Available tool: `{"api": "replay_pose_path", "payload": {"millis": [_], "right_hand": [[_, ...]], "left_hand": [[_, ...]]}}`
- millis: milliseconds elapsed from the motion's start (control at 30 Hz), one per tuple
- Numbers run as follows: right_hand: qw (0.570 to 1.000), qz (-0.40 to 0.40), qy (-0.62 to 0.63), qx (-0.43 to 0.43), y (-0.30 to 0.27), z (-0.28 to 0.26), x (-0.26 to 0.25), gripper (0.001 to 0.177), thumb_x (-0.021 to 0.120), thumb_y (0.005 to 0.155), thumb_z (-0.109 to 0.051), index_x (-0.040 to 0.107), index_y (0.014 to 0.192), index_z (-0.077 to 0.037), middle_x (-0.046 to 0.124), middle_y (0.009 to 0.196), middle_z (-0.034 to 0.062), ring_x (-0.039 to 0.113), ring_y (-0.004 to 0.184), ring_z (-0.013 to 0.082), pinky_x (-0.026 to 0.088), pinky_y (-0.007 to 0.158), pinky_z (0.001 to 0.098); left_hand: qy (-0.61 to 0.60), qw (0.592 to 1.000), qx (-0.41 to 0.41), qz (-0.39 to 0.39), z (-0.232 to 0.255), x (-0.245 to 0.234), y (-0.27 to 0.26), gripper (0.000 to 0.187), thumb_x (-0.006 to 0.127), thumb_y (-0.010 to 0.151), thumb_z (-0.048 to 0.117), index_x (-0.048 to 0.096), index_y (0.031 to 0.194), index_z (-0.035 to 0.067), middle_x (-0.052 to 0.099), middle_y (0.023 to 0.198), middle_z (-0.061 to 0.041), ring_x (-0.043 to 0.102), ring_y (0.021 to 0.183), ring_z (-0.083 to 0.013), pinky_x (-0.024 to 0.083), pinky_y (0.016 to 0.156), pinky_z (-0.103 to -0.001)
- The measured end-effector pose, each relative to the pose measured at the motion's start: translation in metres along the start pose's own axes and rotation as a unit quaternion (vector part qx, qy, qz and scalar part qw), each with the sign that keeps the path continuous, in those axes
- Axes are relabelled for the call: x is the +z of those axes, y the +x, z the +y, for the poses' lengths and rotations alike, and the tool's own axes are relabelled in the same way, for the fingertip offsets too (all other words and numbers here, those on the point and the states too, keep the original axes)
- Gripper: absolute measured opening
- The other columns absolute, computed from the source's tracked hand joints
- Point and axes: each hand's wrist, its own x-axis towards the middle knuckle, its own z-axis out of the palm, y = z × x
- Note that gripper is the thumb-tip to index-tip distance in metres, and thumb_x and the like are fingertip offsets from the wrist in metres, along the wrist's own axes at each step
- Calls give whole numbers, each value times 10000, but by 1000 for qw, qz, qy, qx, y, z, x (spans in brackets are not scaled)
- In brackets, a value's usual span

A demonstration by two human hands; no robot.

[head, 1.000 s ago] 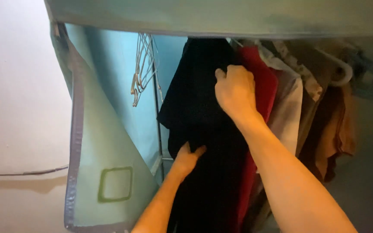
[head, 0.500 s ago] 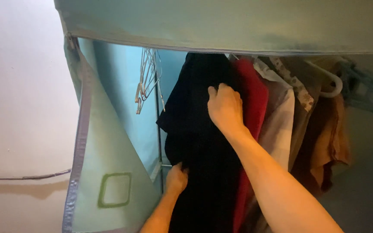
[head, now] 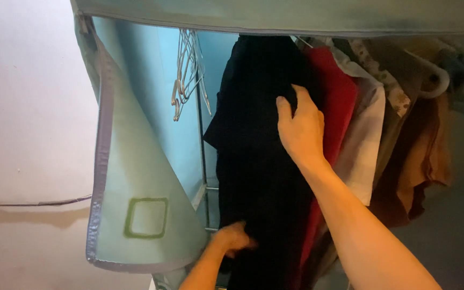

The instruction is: Hanging a shirt on a hanger inside a portable fabric closet and then zipping the closet shut.

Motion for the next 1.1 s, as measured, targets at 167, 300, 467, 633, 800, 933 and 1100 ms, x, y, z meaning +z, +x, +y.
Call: {"api": "replay_pose_path", "payload": {"millis": [167, 300, 467, 633, 800, 933, 1100], "right_hand": [[995, -71, 40, 53, -10, 1, -7, 605, 568, 1026, -290, 359, 1527, -24, 596, 716, 30, 543, 486, 111, 516, 512, 233], [939, -212, -136, 235, -20, -6, -6, 790, 592, 932, -553, 388, 1534, -84, 520, 1440, 193, 609, 1230, 319, 523, 1008, 455], [887, -300, -107, 334, -39, 27, 10, 746, 668, 864, -491, 604, 1296, 114, 750, 800, 279, 764, 615, 350, 641, 634, 438], [837, -432, -141, 305, -49, 17, 8, 709, 613, 893, -579, 680, 1126, 87, 778, 835, 259, 785, 722, 335, 640, 686, 430], [776, -554, 5, 301, -57, -18, 22, 682, 548, 964, -559, 749, 994, 92, 771, 779, 227, 744, 607, 260, 620, 579, 317], [902, -312, 191, 229, -36, -37, 35, 419, 617, 989, -375, 720, 1083, 20, 763, 885, 194, 765, 749, 259, 650, 697, 360], [946, -142, 248, 151, 8, -62, 48, 472, 644, 985, -432, 666, 1247, -41, 743, 1135, 165, 763, 982, 234, 674, 817, 340]], "left_hand": [[100, 976, -179, -75, 6, 29, -2, 789, 766, 888, 418, 381, 1557, 255, 541, 1488, -85, 652, 1209, -206, 583, 924, -335], [40, 996, -71, 37, -15, 33, 34, 269, 598, 1038, 303, 678, 1233, 135, 721, 1170, -68, 725, 990, -173, 591, 858, -299], [-306, 882, 99, 344, 5, 7, 6, 497, 516, 1056, 198, 477, 1498, -26, 580, 1443, -281, 573, 1329, -429, 531, 1057, -538], [-244, 925, 161, 243, 6, -6, -6, 592, 487, 1064, 216, 285, 1593, 44, 417, 1590, -242, 431, 1459, -372, 354, 1222, -527], [-216, 945, 186, 163, 8, 2, -12, 682, 539, 1014, 376, 339, 1588, 67, 472, 1571, -197, 457, 1456, -331, 392, 1227, -474], [-299, 878, 228, 297, 38, -24, -60, 592, 517, 1045, 320, 390, 1541, 22, 501, 1519, -253, 458, 1440, -391, 398, 1196, -519], [-393, 753, 332, 411, 81, -63, -135, 597, 470, 1070, 232, 278, 1594, 20, 376, 1602, -264, 433, 1454, -403, 410, 1177, -514]]}}
